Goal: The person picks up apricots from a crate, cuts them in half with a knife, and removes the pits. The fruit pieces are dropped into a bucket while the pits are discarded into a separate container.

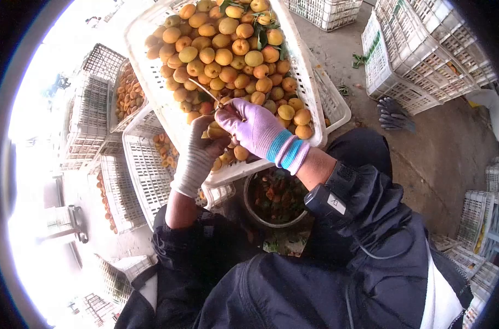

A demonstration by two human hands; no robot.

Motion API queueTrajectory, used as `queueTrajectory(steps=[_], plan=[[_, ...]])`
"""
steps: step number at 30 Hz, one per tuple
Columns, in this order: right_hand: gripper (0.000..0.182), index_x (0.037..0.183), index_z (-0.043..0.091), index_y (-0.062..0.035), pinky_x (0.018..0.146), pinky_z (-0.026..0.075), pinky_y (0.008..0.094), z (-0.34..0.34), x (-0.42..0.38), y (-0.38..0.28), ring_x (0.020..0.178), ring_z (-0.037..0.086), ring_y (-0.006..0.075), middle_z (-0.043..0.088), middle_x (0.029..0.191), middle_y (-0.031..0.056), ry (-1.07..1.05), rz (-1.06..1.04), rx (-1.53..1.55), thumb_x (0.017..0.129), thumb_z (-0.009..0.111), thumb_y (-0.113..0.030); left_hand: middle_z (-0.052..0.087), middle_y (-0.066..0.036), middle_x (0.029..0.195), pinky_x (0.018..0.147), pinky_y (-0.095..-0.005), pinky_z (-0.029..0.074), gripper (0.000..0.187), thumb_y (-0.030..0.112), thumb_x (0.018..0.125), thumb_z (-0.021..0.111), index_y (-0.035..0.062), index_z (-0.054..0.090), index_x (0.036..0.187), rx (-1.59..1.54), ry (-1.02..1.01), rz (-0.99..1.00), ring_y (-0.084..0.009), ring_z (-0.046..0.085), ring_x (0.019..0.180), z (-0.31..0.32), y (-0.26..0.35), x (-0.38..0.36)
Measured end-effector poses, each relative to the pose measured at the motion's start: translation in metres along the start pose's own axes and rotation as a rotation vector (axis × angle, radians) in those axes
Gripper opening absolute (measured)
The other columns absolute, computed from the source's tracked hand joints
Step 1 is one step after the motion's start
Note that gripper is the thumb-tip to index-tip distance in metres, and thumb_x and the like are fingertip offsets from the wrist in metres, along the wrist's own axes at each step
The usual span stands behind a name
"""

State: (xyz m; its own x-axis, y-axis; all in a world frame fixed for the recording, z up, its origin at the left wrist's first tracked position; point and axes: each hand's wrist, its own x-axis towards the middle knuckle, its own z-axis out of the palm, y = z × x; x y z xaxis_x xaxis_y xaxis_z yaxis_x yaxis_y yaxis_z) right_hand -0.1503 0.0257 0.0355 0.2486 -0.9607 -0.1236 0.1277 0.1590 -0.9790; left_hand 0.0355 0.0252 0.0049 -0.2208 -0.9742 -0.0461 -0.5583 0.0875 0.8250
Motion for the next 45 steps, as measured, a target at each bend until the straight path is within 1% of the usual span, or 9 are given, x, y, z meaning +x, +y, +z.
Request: queueTrajectory(steps=[1, 3, 5, 9, 14, 18, 28, 34, 45], plan=[[0.032, 0.110, 0.059, -0.0015, 0.059, 0.050, 0.0215, 0.004, 0.001, 0.004, 0.066, 0.057, 0.0046, 0.063, 0.089, -0.0008, 0.021, -0.031, -0.023, 0.097, 0.062, -0.031, 0.061, -0.008, 0.110, 0.079, -0.0312, 0.055, 0.056, 0.008, 0.081, 0.076, 0.0094, 0.047, 0.129, -0.385, -0.026, -0.103, -0.0208, 0.064, 0.095, -0.001, 0.008, -0.003], [0.031, 0.109, 0.060, -0.0034, 0.059, 0.050, 0.0210, 0.007, 0.003, 0.005, 0.069, 0.058, 0.0045, 0.063, 0.086, -0.0011, 0.048, -0.136, -0.078, 0.097, 0.061, -0.032, 0.061, -0.007, 0.113, 0.075, -0.0279, 0.056, 0.056, 0.008, 0.084, 0.074, 0.0094, 0.045, 0.132, -0.485, 0.000, -0.117, -0.0185, 0.065, 0.093, -0.004, 0.011, -0.005], [0.030, 0.106, 0.062, -0.0045, 0.063, 0.050, 0.0222, 0.007, 0.001, -0.007, 0.073, 0.058, 0.0057, 0.064, 0.083, -0.0003, 0.043, 0.052, 0.020, 0.098, 0.060, -0.033, 0.060, -0.008, 0.117, 0.079, -0.0277, 0.056, 0.057, 0.009, 0.085, 0.075, 0.0087, 0.045, 0.134, -0.801, 0.050, -0.014, -0.0179, 0.064, 0.097, -0.009, 0.010, -0.003], [0.035, 0.101, 0.062, -0.0020, 0.070, 0.048, 0.0270, 0.013, 0.005, 0.001, 0.076, 0.057, 0.0078, 0.064, 0.080, 0.0038, 0.094, -0.224, -0.224, 0.098, 0.058, -0.037, 0.059, -0.006, 0.122, 0.085, -0.0269, 0.052, 0.055, 0.024, 0.094, 0.066, 0.0100, 0.044, 0.142, -0.951, 0.077, 0.002, -0.0149, 0.060, 0.104, -0.033, 0.024, -0.005], [0.035, 0.102, 0.061, -0.0009, 0.069, 0.049, 0.0281, 0.022, 0.003, -0.003, 0.075, 0.059, 0.0104, 0.064, 0.080, 0.0060, -0.018, -0.132, -0.401, 0.099, 0.057, -0.036, 0.058, -0.008, 0.121, 0.085, -0.0299, 0.053, 0.059, 0.032, 0.095, 0.064, 0.0100, 0.041, 0.144, -0.826, 0.134, 0.061, -0.0151, 0.060, 0.102, -0.039, 0.013, -0.004], [0.034, 0.105, 0.061, 0.0021, 0.069, 0.050, 0.0311, 0.028, -0.003, -0.010, 0.077, 0.066, 0.0213, 0.066, 0.084, 0.0157, -0.008, -0.288, -0.600, 0.099, 0.057, -0.031, 0.062, -0.009, 0.112, 0.092, -0.0332, 0.053, 0.047, 0.008, 0.084, 0.076, 0.0034, 0.050, 0.123, -0.946, 0.253, 0.067, -0.0185, 0.061, 0.107, -0.036, 0.010, -0.002], [0.029, 0.090, 0.056, 0.0015, 0.064, 0.048, 0.0358, 0.024, -0.003, -0.009, 0.070, 0.062, 0.0310, 0.062, 0.078, 0.0186, -0.023, -0.372, -0.679, 0.099, 0.057, -0.027, 0.061, -0.008, 0.118, 0.097, -0.0321, 0.049, 0.054, 0.000, 0.081, 0.076, 0.0025, 0.051, 0.129, -0.978, 0.188, 0.090, -0.0176, 0.059, 0.108, -0.040, 0.020, -0.004], [0.030, 0.094, 0.056, 0.0015, 0.064, 0.049, 0.0386, 0.023, -0.004, -0.007, 0.076, 0.065, 0.0356, 0.063, 0.080, 0.0206, -0.009, -0.416, -0.708, 0.099, 0.056, -0.028, 0.061, -0.008, 0.118, 0.097, -0.0312, 0.048, 0.057, 0.002, 0.080, 0.078, 0.0011, 0.052, 0.130, -0.945, 0.171, 0.081, -0.0166, 0.059, 0.106, -0.037, 0.021, -0.006], [0.029, 0.091, 0.055, -0.0070, 0.061, 0.051, 0.0474, 0.037, -0.002, 0.002, 0.074, 0.064, 0.0410, 0.065, 0.078, 0.0179, 0.065, -0.382, -0.756, 0.098, 0.054, -0.035, 0.062, -0.004, 0.109, 0.087, -0.0255, 0.047, 0.044, 0.030, 0.097, 0.062, 0.0015, 0.053, 0.130, -0.950, 0.300, 0.058, -0.0090, 0.057, 0.096, -0.014, 0.025, -0.012]])
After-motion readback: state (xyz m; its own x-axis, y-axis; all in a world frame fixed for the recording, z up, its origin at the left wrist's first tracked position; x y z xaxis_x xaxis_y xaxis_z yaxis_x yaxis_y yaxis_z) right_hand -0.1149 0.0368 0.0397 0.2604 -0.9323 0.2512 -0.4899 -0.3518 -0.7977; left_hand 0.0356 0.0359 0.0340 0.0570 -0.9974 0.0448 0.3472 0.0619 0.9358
